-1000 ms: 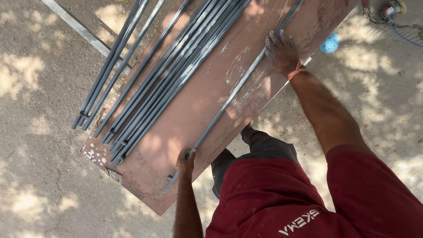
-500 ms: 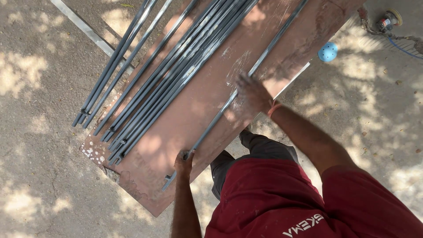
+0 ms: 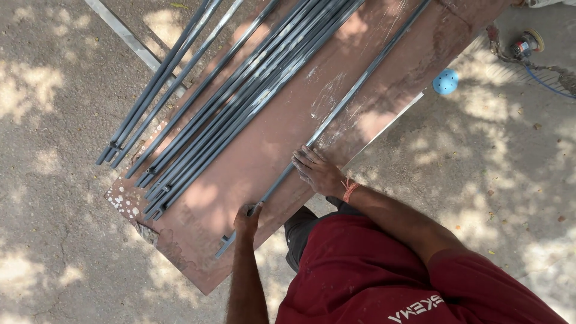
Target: The person picks up metal rods one at a time from a stack on a work table and wipes them along their length with a cloth. They then retrieve a red cup from a large plastic container, and rub a block along the rods while holding each rod against the table, setting treated rods back on the stack.
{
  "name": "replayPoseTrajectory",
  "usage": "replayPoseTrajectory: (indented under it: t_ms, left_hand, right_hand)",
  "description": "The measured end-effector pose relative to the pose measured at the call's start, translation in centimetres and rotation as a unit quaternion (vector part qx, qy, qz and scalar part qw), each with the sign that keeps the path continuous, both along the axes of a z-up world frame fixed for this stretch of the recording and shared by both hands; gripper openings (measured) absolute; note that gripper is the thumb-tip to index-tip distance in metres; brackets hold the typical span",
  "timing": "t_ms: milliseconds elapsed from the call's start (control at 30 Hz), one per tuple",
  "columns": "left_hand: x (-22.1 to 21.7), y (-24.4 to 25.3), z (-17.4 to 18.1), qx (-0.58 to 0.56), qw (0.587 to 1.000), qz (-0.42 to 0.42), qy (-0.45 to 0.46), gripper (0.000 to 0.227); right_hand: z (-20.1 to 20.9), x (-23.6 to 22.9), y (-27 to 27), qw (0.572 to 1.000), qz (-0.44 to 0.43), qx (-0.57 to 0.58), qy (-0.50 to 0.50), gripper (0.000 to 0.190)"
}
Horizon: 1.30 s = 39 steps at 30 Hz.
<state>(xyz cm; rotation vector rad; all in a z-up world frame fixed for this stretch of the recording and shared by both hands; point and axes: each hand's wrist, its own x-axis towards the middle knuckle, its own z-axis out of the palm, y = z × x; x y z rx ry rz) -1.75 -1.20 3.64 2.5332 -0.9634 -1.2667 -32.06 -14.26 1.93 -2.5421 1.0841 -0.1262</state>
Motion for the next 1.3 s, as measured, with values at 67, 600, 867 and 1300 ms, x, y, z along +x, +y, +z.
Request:
replayPoseTrajectory:
  t_ms: [67, 600, 867, 1300]
  left_hand:
    - [0.3, 0.1, -0.9, -0.003, 1.000, -0.009, -0.001, 0.046]
    - [0.1, -0.9, 1.0, 0.024, 0.998, 0.041, 0.028, 0.047]
    - [0.2, -0.6, 0.5, -0.002, 1.000, 0.001, 0.019, 0.047]
    - [-0.3, -0.2, -0.3, 0.065, 0.997, 0.026, 0.014, 0.044]
  right_hand:
    - [1.8, -3.0, -4.3, 0.998, 0.011, 0.003, 0.059, 0.061]
    - [-1.0, -0.3, -1.4, 1.000, -0.014, -0.004, 0.004, 0.064]
    - [-0.4, -13.1, -15.0, 0.985, -0.047, -0.043, 0.162, 0.065]
    - [-0.2, 1.1, -0.5, 0.999, 0.042, 0.001, 0.014, 0.063]
